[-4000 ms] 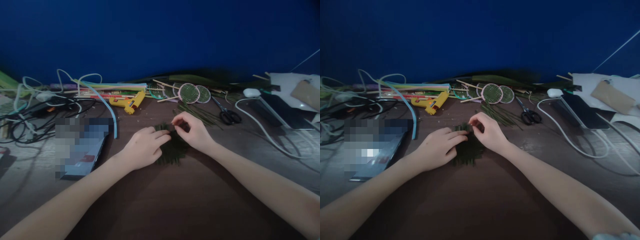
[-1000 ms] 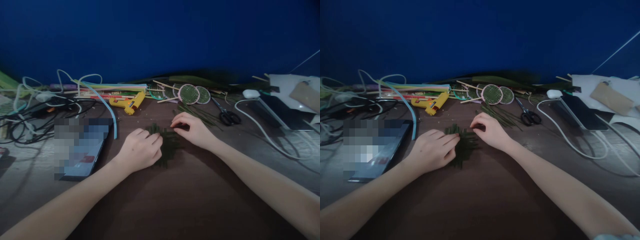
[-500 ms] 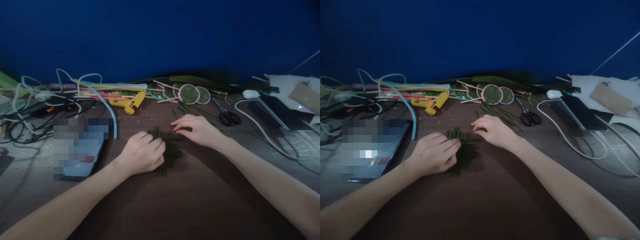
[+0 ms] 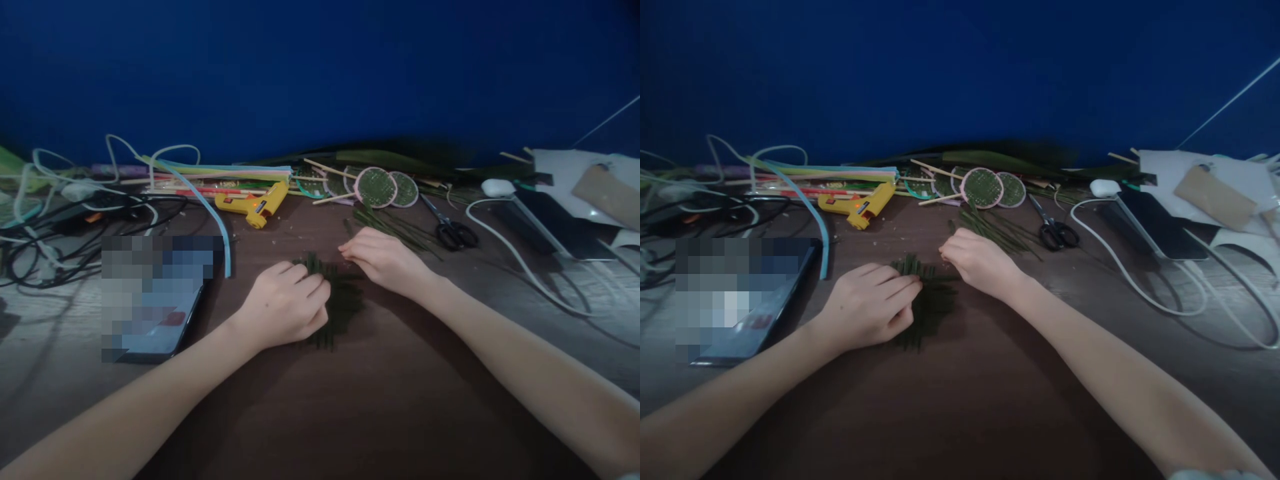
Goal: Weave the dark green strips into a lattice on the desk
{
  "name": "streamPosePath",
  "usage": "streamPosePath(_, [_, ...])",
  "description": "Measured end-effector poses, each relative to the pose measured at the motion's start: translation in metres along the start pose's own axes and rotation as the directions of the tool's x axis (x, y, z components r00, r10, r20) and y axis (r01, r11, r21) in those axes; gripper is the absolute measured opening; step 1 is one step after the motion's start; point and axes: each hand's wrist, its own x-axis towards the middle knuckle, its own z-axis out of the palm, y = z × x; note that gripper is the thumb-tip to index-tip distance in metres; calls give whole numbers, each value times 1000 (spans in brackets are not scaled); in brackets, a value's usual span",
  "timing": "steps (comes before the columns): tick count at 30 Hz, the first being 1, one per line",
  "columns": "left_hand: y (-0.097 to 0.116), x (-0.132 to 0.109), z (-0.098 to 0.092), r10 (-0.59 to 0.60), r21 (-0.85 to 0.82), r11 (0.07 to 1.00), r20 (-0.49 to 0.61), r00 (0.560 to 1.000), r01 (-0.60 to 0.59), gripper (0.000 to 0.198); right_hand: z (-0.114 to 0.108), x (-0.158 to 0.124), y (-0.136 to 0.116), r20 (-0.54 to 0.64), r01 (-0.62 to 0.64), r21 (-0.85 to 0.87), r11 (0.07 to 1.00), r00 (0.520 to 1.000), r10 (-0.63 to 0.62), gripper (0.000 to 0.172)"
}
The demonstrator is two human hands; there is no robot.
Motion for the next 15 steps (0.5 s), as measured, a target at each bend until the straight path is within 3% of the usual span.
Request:
streamPosePath(4, [0,0,0,-1,3,1000,-11,1000,1,22,-1,1,5,-27,13,63,998,1000,-11,20])
streamPosePath(8, [-1,-1,0,-4,-3,1000,-10,1000,4,22,-8,0,9,39,-3,127,992,999,-2,16])
streamPosePath(15, [-2,-2,2,1,1,1000,-20,1000,-1,22,-13,-2,5,81,119,22,993,989,-121,20])
